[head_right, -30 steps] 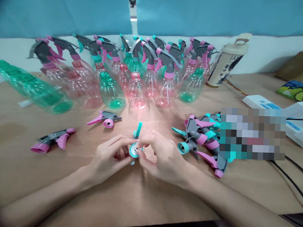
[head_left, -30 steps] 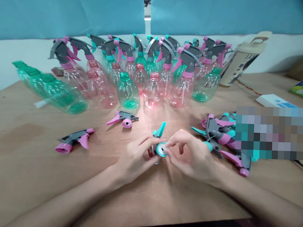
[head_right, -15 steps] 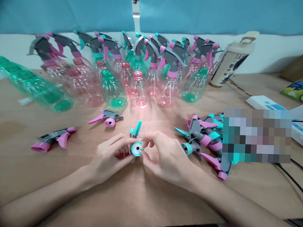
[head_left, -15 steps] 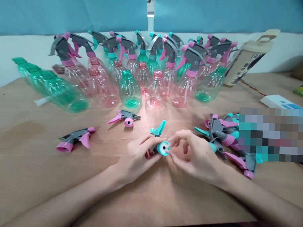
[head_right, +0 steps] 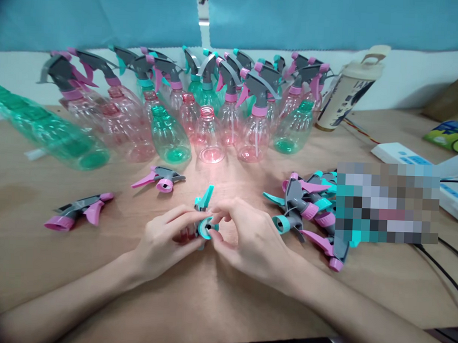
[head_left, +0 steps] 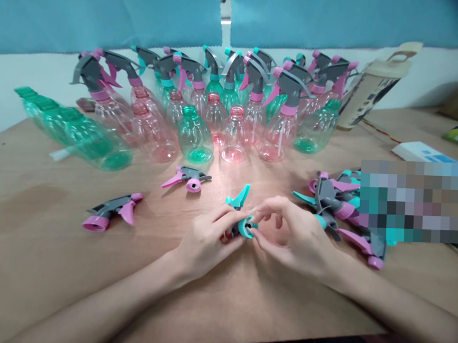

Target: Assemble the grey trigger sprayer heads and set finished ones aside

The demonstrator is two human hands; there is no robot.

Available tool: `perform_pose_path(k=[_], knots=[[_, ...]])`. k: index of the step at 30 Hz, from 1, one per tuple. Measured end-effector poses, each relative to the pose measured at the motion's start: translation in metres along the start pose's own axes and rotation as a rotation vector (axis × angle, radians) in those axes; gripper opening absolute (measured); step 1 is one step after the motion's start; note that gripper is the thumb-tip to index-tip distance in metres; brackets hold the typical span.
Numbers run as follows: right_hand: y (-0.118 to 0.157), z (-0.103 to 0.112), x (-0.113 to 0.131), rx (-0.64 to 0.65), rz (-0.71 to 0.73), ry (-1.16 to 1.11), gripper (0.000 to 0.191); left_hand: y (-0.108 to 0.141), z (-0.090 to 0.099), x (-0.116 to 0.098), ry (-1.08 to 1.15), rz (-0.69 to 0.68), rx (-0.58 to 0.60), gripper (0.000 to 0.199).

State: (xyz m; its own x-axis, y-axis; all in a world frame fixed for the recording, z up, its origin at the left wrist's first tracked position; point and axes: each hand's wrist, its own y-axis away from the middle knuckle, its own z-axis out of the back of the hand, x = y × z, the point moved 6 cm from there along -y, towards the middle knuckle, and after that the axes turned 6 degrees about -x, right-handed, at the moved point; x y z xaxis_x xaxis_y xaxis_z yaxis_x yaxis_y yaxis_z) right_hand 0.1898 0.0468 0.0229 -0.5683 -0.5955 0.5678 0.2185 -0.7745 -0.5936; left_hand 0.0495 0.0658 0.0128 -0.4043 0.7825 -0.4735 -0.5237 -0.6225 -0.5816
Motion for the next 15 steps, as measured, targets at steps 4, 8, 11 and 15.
perform_pose_path(k=[4, 8, 11, 15], knots=[[0.0006, -0.0013, -0.0008, 0.011, -0.008, -0.028, 0.032, 0.0007, -0.0001, -0.0004, -0.002, -0.010, -0.003, 0.028], [0.0017, -0.0024, -0.0005, 0.013, -0.010, -0.037, 0.034, 0.0006, 0.0000, -0.0005, -0.021, -0.001, 0.002, 0.026], [0.0026, -0.0027, -0.0002, 0.005, -0.011, -0.050, 0.035, 0.0005, 0.0000, -0.0004, -0.026, -0.002, 0.008, 0.025], [0.0024, -0.0024, 0.0012, -0.004, 0.011, -0.049, 0.031, 0.0012, -0.0003, 0.0005, -0.029, -0.009, 0.014, 0.026]])
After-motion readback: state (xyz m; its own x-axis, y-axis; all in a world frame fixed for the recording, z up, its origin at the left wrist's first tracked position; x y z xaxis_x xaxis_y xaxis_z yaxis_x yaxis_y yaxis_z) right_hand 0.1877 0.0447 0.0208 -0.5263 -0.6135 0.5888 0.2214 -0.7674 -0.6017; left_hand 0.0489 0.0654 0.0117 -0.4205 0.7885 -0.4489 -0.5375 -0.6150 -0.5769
